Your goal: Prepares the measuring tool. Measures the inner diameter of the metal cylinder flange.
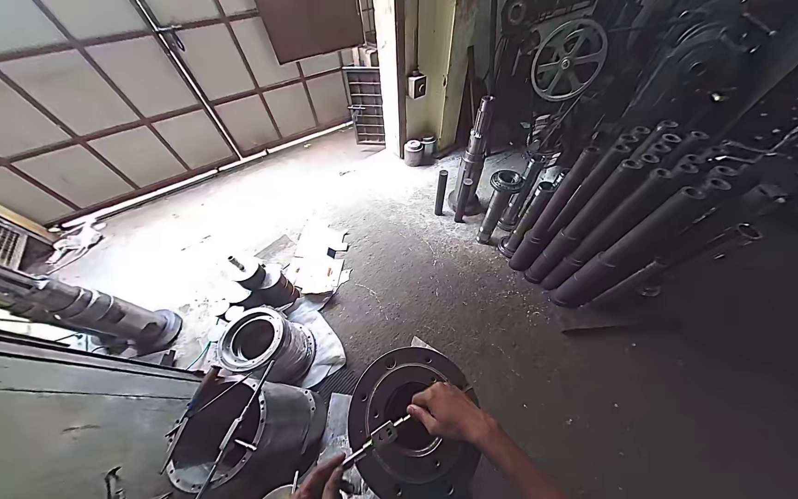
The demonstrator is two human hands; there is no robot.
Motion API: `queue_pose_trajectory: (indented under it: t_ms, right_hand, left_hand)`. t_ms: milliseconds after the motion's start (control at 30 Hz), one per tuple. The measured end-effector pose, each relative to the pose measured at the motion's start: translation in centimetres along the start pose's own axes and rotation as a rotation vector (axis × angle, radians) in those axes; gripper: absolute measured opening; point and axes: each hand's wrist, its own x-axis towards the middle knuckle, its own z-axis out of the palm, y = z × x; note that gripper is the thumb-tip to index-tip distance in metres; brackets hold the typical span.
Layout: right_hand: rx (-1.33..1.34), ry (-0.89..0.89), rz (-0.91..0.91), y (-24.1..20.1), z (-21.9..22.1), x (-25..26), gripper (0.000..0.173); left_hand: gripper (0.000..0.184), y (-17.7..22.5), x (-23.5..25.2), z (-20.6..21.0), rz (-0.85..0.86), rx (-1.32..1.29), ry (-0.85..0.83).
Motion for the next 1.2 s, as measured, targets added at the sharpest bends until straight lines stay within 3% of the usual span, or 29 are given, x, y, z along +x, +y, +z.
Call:
queue_pose_trajectory:
  t_ms: [100,167,233,333,400,467,567,633,667,733,833,933,1000,1067,1200]
  right_hand:
    - [0.226,-0.194,0.007,-0.7,2.3,-2.7,0.041]
    - [0.383,-0.295,-0.047,-2.2,5.1,-2.9,0.04]
    - [0.504,-0.236,-0.064,-4.4,8.2,-2.2,0.04]
    - [0.677,-0.092,0.085,-9.9,10.7,-0.9,0.038]
    - [0.634,-0.144,0.165,-12.7,8.8,-0.6,0.031]
    - [0.451,-0.129,0.098,-12.5,7.2,-1.1,0.031]
    - [0.243,0.193,-0.054,-8.9,6.7,-0.9,0.036]
    - [0.095,0.502,-0.122,-6.9,4.6,-0.3,0.031]
    - [0.015,0.538,-0.115,-5.6,3.3,0.5,0.028]
    - [-0.078,0.315,-0.017,-3.3,0.4,1.9,0.033]
    - [-0.041,0.015,0.047,-1.3,-1.7,2.0,0.045]
    - [0.01,-0.028,0.107,-1.3,-0.5,-0.5,0.047]
    - [0.088,-0.094,0.128,-1.9,1.0,-2.6,0.046]
    - [0.257,-0.187,0.087,-3.1,3.8,-3.7,0.046]
    - [0.67,-0.087,0.17,-8.7,10.2,-2.1,0.04]
  left_hand:
    - [0.022,0.7,5.3,0.8,-0.047,-0.029,-0.036]
    - [0.023,2.3,9.8,2.0,-0.075,0.117,-0.226]
    - [0.023,4.2,13.2,4.4,-0.046,0.352,-0.49]
    - [0.03,7.0,13.4,9.1,0.046,0.673,-0.818]
    - [0.036,7.9,11.5,10.2,0.079,0.824,-0.885]
    - [0.038,7.3,9.2,7.9,0.085,0.818,-0.718]
    - [0.032,3.8,5.5,1.3,0.131,0.65,-0.338]
    - [0.034,2.2,2.9,-2.1,0.009,0.502,-0.363]
    - [0.033,1.6,1.4,-2.8,-0.053,0.377,-0.404]
    - [0.032,0.3,-1.4,-2.0,-0.098,0.128,-0.332]
    - [0.028,-1.1,-3.3,0.9,-0.137,-0.145,-0.012]
    - [0.028,-1.6,-1.0,1.9,-0.186,-0.267,0.165]
    - [0.028,-0.7,2.8,2.4,-0.231,-0.2,0.169]
    - [0.026,1.5,7.5,3.3,-0.219,0.013,0.021]
    - [0.027,6.3,13.7,8.2,-0.047,0.668,-0.642]
